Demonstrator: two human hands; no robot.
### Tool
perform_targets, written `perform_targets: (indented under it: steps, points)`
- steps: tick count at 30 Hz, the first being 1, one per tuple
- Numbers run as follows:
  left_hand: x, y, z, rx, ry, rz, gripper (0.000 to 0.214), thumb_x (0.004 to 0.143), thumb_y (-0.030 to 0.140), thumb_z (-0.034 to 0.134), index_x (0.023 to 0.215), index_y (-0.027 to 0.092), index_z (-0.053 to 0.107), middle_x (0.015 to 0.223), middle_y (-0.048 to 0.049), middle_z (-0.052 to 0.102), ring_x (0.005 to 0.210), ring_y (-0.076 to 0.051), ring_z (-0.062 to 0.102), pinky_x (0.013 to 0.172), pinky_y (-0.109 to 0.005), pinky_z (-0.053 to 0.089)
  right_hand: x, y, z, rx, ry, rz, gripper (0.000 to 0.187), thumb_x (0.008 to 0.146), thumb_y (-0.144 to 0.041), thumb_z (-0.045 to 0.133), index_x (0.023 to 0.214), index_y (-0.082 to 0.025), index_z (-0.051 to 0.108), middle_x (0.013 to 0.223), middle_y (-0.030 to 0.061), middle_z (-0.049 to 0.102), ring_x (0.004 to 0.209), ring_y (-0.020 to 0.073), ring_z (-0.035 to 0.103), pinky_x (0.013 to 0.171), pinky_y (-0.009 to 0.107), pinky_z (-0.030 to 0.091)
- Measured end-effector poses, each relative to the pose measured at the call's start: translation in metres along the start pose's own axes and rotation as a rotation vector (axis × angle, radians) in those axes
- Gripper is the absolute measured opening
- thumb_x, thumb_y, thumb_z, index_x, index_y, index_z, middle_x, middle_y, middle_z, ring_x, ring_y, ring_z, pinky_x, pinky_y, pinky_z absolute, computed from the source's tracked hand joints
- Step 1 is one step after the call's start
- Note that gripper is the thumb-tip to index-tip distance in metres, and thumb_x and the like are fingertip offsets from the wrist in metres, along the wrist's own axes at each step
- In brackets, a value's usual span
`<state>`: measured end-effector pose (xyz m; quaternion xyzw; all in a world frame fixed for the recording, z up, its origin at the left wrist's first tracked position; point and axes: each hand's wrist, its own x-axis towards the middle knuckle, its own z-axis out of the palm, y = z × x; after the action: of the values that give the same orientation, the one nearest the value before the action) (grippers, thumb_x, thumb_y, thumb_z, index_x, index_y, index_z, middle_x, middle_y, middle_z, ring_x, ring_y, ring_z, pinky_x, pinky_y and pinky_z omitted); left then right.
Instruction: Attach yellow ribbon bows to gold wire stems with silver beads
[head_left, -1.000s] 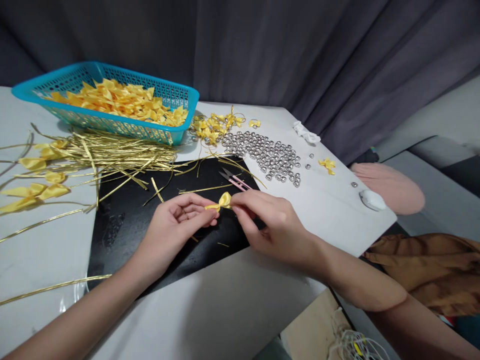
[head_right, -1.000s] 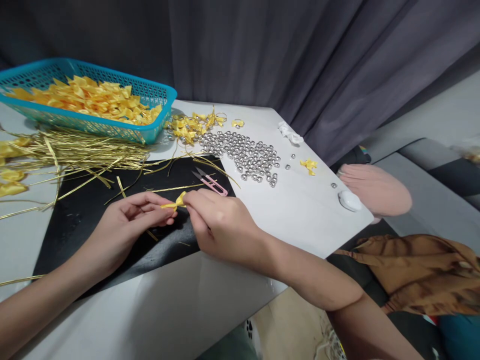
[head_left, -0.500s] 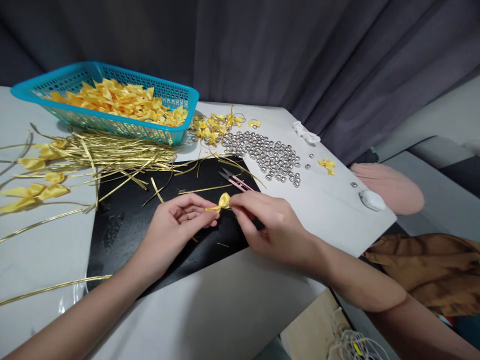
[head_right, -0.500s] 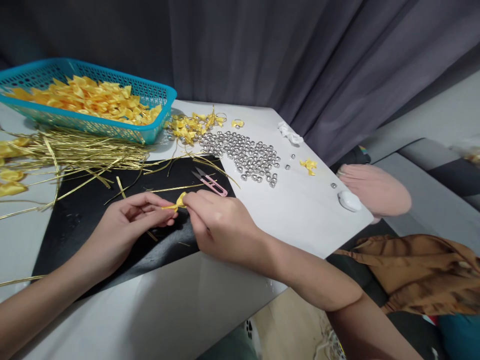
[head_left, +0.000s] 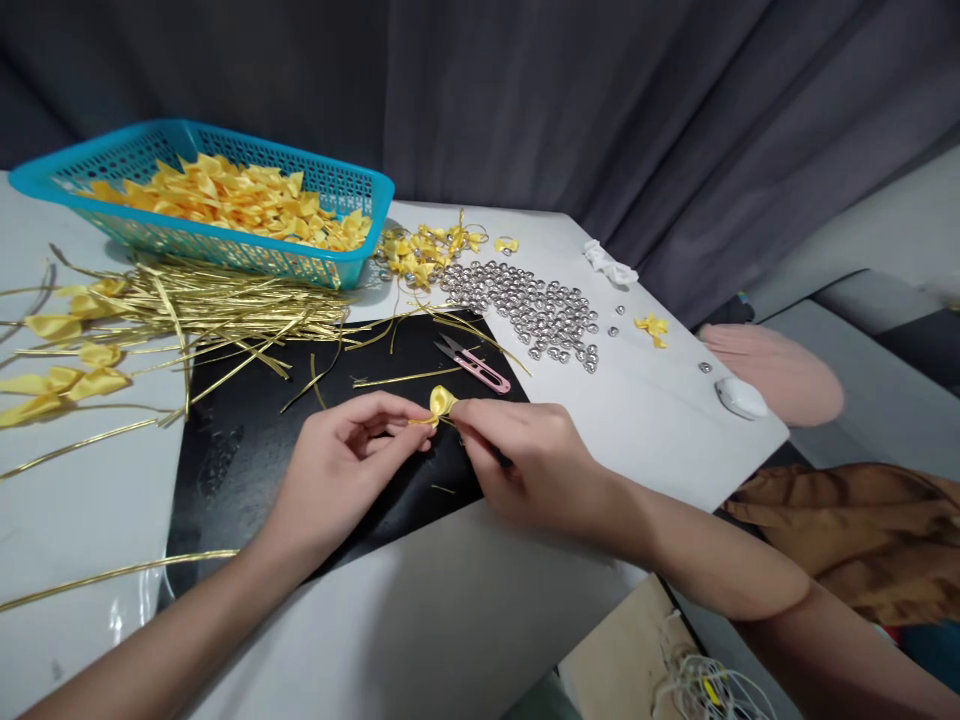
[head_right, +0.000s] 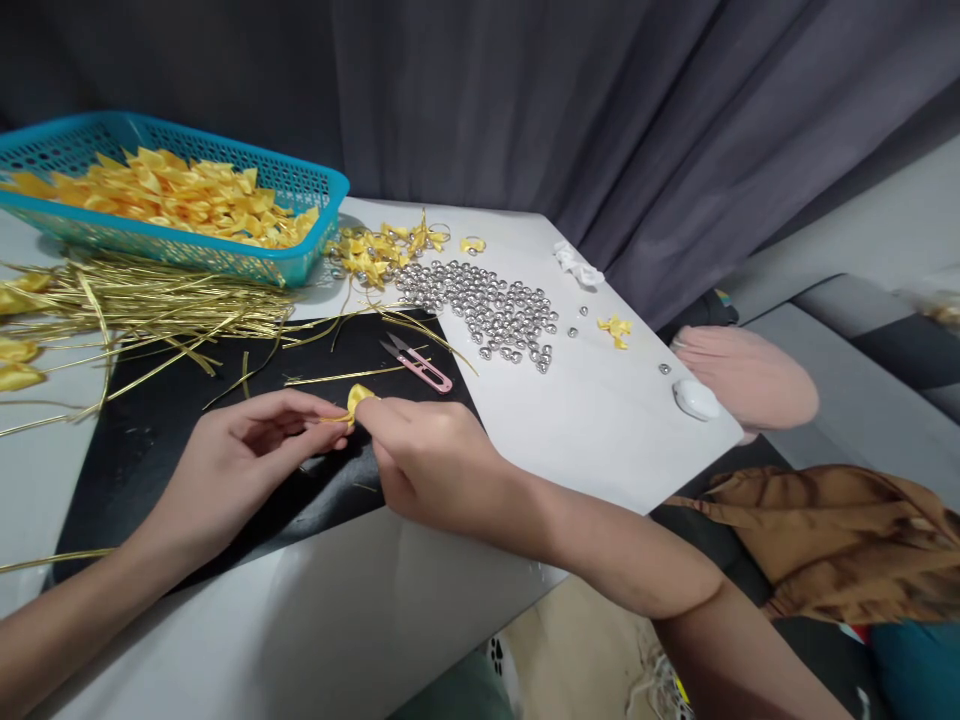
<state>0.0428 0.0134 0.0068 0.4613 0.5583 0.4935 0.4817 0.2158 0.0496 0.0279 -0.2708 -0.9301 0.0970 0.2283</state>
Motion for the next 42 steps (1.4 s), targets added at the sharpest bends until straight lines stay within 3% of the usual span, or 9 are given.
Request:
perform_targets:
  steps: [7, 14, 19, 22, 28, 33, 38, 42]
  points:
    - [-0.012, -0.005, 0.002, 0.325, 0.119, 0.262, 0.009, 0.075, 0.022, 0.064, 0.077, 0.024, 0.072, 0.078, 0.0016, 0.076, 0.067, -0.016, 0.068, 0.063, -0.021, 0.052, 0.0, -0.001, 0.004, -0.029, 0.012, -0.033, 0.016, 0.078, -0.004, 0.04, 0.076, -0.015, 0.051, 0.062, -0.0008, 0.053, 0.054, 0.0088, 0.046, 0.051, 0.019, 0.034]
    - [-0.017, -0.008, 0.003, 0.494, 0.115, 0.485, 0.017, 0.081, 0.018, 0.058, 0.087, 0.027, 0.072, 0.087, 0.0017, 0.076, 0.077, -0.017, 0.07, 0.076, -0.022, 0.051, 0.0, -0.003, 0.006, -0.059, 0.04, -0.064, 0.018, 0.078, -0.003, 0.038, 0.076, -0.015, 0.051, 0.061, -0.0008, 0.054, 0.054, 0.0092, 0.047, 0.051, 0.02, 0.036]
    - [-0.011, -0.01, 0.003, 0.354, 0.105, 0.381, 0.012, 0.082, 0.02, 0.058, 0.086, 0.024, 0.069, 0.095, -0.0008, 0.073, 0.09, -0.016, 0.067, 0.074, -0.021, 0.051, 0.0, 0.002, 0.01, -0.055, 0.096, -0.043, 0.017, 0.081, -0.006, 0.04, 0.084, -0.015, 0.055, 0.076, 0.0034, 0.065, 0.066, 0.0109, 0.058, 0.059, 0.02, 0.043]
    - [-0.008, -0.009, 0.003, 0.207, 0.08, 0.289, 0.006, 0.079, 0.022, 0.063, 0.079, 0.023, 0.069, 0.097, -0.0024, 0.073, 0.096, -0.017, 0.066, 0.072, -0.021, 0.053, 0.001, 0.003, 0.01, -0.056, 0.062, -0.04, 0.017, 0.081, -0.006, 0.041, 0.084, -0.014, 0.056, 0.08, 0.0052, 0.067, 0.068, 0.0118, 0.061, 0.06, 0.02, 0.044]
    - [-0.006, -0.004, 0.002, 0.157, 0.097, 0.243, 0.005, 0.072, 0.022, 0.069, 0.072, 0.022, 0.073, 0.085, -0.0037, 0.075, 0.082, -0.018, 0.069, 0.067, -0.022, 0.056, -0.001, -0.001, 0.009, 0.007, -0.038, -0.004, 0.018, 0.08, -0.005, 0.041, 0.085, -0.014, 0.056, 0.077, 0.0038, 0.067, 0.067, 0.0112, 0.061, 0.06, 0.019, 0.044]
    - [-0.006, -0.004, 0.001, 0.108, 0.069, 0.205, 0.005, 0.071, 0.022, 0.068, 0.07, 0.022, 0.073, 0.082, -0.0038, 0.074, 0.079, -0.018, 0.068, 0.066, -0.023, 0.056, -0.003, -0.001, 0.015, 0.036, 0.061, -0.013, 0.015, 0.084, -0.009, 0.039, 0.082, -0.015, 0.053, 0.077, 0.0042, 0.067, 0.065, 0.0104, 0.06, 0.06, 0.019, 0.044]
    - [-0.007, -0.009, 0.006, 0.057, 0.102, 0.283, 0.005, 0.071, 0.021, 0.069, 0.075, 0.021, 0.071, 0.092, -0.0041, 0.065, 0.085, -0.016, 0.064, 0.062, -0.018, 0.054, -0.002, -0.001, 0.018, 0.01, 0.156, 0.02, 0.014, 0.086, -0.01, 0.04, 0.083, -0.015, 0.054, 0.075, 0.0026, 0.067, 0.059, 0.0082, 0.057, 0.055, 0.017, 0.042]
    - [-0.007, -0.011, 0.01, -0.049, 0.131, 0.187, 0.019, 0.067, 0.022, 0.073, 0.085, 0.02, 0.066, 0.087, -0.0008, 0.065, 0.076, -0.012, 0.063, 0.062, -0.018, 0.054, -0.001, 0.001, 0.02, -0.005, 0.203, 0.01, 0.014, 0.086, -0.01, 0.042, 0.083, -0.015, 0.055, 0.076, 0.0024, 0.067, 0.06, 0.0081, 0.058, 0.056, 0.017, 0.042]
